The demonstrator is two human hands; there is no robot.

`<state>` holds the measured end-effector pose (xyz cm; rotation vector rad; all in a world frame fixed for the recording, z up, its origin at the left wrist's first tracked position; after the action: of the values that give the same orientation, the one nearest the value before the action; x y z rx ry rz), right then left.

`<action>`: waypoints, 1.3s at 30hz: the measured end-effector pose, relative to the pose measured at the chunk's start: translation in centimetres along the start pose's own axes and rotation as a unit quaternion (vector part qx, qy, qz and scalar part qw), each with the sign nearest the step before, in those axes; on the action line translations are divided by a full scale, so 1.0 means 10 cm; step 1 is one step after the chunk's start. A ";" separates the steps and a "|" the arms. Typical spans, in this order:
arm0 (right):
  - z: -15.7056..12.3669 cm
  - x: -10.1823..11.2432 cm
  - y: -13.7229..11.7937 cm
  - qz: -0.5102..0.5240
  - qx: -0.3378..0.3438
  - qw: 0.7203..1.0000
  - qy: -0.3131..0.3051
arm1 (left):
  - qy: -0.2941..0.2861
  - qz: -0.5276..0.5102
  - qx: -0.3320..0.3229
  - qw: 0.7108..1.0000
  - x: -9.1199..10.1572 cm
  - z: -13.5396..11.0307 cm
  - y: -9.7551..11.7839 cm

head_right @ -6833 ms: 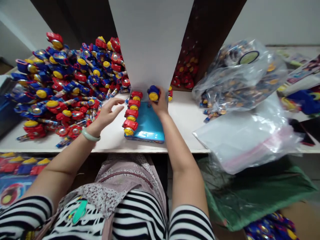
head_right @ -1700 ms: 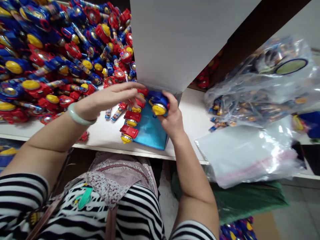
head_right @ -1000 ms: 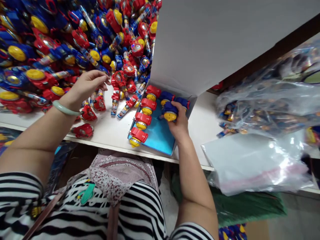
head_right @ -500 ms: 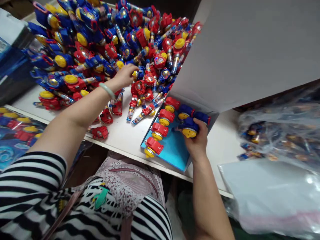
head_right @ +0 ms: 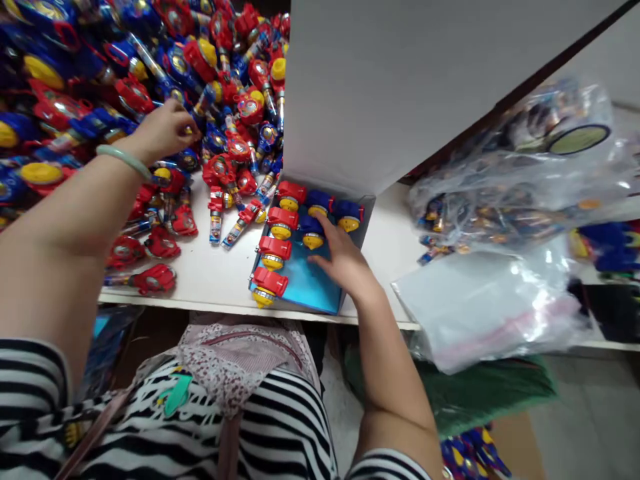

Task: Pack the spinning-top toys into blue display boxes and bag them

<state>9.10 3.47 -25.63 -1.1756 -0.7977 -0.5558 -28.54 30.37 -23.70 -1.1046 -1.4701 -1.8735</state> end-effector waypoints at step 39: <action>-0.62 0.39 0.34 -0.049 0.037 0.919 0.388 | 0.026 0.165 0.091 0.982 -0.34 0.07 -0.17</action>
<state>15.62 -1.35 -25.63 -0.7408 -0.1857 -0.9826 -27.85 31.26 -27.40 -1.1233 -1.3081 -1.4981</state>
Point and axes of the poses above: each hand's wrist, its own z-axis towards the middle knuckle, its own x-axis out of the back of the hand, y = z × x, the point moved 3 cm from there along z, towards the middle knuckle, and after that the axes turned 5 degrees about x, right-handed, at the moved point
